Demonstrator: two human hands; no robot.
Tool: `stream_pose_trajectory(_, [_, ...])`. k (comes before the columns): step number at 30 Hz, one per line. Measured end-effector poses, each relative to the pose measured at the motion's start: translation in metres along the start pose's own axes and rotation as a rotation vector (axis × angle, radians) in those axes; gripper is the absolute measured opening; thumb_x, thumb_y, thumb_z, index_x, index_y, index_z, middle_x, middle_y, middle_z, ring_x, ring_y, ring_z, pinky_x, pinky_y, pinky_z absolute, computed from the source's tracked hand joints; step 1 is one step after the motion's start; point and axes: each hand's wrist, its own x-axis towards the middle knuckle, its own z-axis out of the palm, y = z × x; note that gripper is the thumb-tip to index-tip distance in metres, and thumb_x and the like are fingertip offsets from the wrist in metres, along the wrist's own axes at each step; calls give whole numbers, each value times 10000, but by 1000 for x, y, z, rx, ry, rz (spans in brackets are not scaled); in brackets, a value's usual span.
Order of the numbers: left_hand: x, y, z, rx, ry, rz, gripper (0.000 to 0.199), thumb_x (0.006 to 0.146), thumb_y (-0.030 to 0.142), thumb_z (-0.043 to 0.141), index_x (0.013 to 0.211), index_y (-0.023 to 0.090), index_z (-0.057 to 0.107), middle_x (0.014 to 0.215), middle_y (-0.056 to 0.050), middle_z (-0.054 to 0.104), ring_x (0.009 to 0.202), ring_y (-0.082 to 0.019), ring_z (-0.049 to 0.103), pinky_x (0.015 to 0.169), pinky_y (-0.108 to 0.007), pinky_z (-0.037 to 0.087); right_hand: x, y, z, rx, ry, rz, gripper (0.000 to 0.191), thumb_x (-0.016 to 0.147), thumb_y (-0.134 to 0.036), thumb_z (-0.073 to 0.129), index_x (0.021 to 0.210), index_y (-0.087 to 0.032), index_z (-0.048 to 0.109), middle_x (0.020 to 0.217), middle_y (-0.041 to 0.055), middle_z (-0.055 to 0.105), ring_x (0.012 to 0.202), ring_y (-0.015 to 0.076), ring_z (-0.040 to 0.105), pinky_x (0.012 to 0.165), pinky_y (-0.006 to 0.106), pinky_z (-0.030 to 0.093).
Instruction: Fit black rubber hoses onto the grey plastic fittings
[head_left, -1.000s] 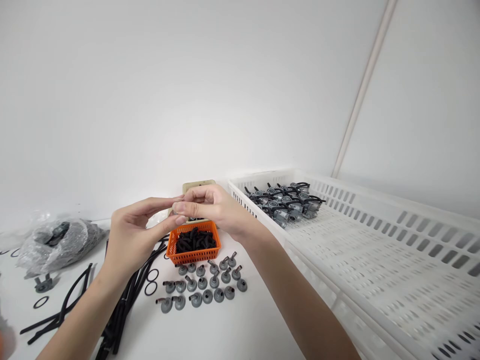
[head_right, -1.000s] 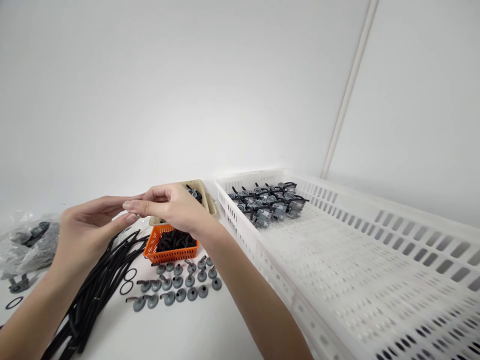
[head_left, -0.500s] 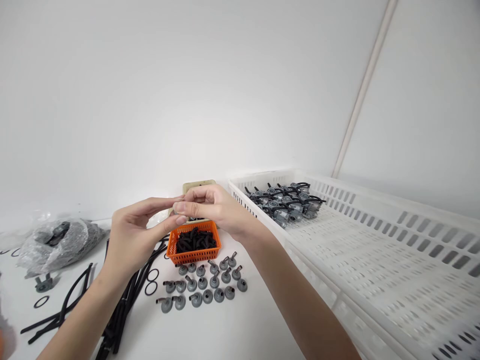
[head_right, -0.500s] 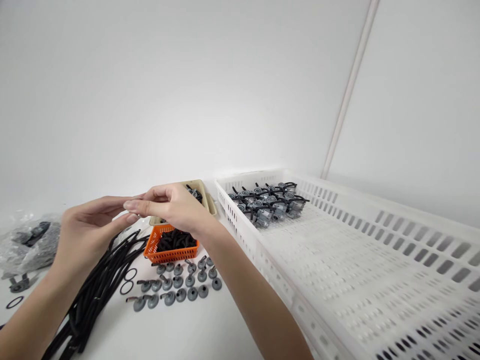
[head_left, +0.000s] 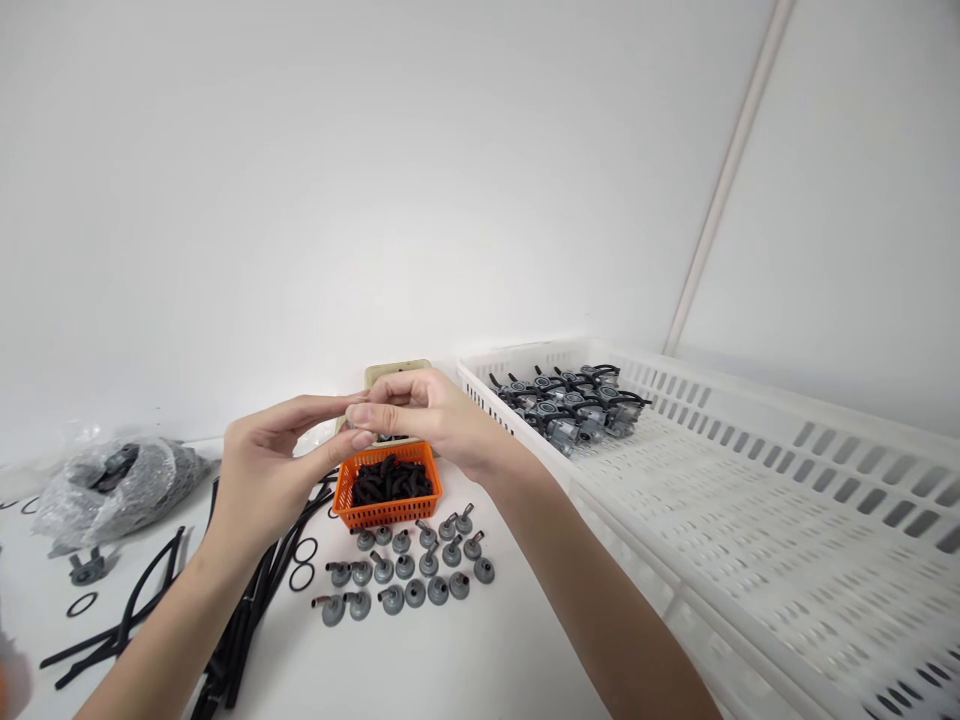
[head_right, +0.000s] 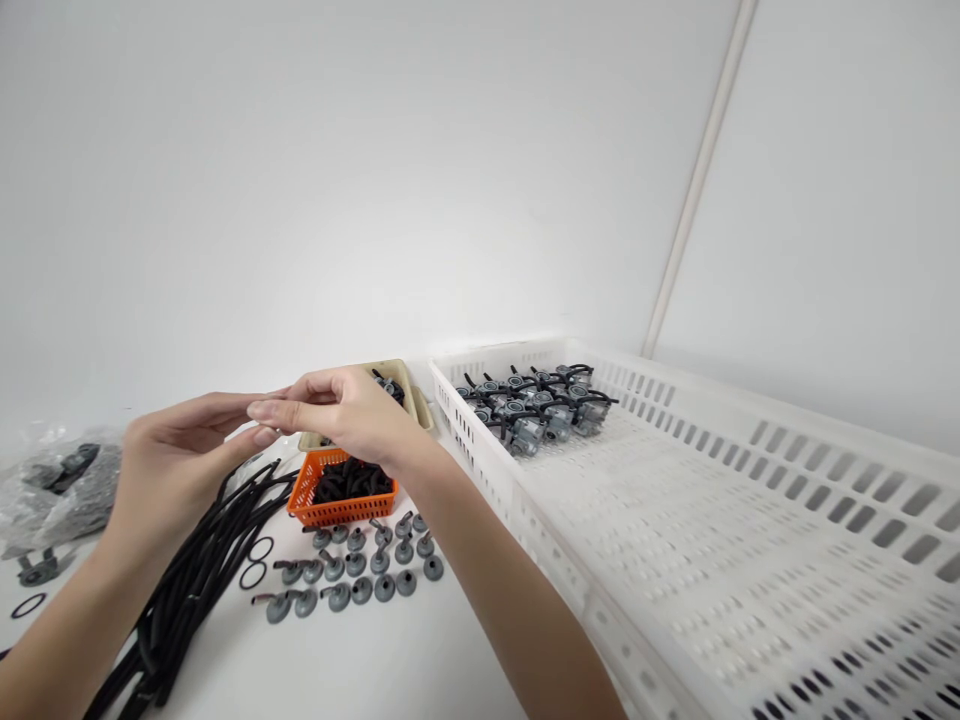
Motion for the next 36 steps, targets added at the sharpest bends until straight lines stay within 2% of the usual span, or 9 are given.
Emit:
stream_pose_trajectory(11, [-1,0,0,12,-10,-18,246,686,329,795,902,219,755,949,-44,766,924,-234,712,895,-374,573,0,1,-2,2,-7,1,357,695,-503,747,725,-158,659,769,28,641,747,138,570,654,269,425])
stream_pose_trajectory(22, [-1,-1,1,4,6,-8,224,697,321,790,910,260,760,964,-24,764,938,-231,714,908,-377,571,2,5,-3,21,-9,-13,322,699,-457,759,705,-160,635,803,25,633,767,137,577,719,283,432])
stream_pose_trajectory(36, [-1,-5,0,101,21,8,252,726,352,765,966,276,755,1022,-18,751,985,-248,701,927,-390,559,3,4,-2,14,26,-30,340,675,-467,768,678,-159,625,769,10,615,753,128,570,726,274,433])
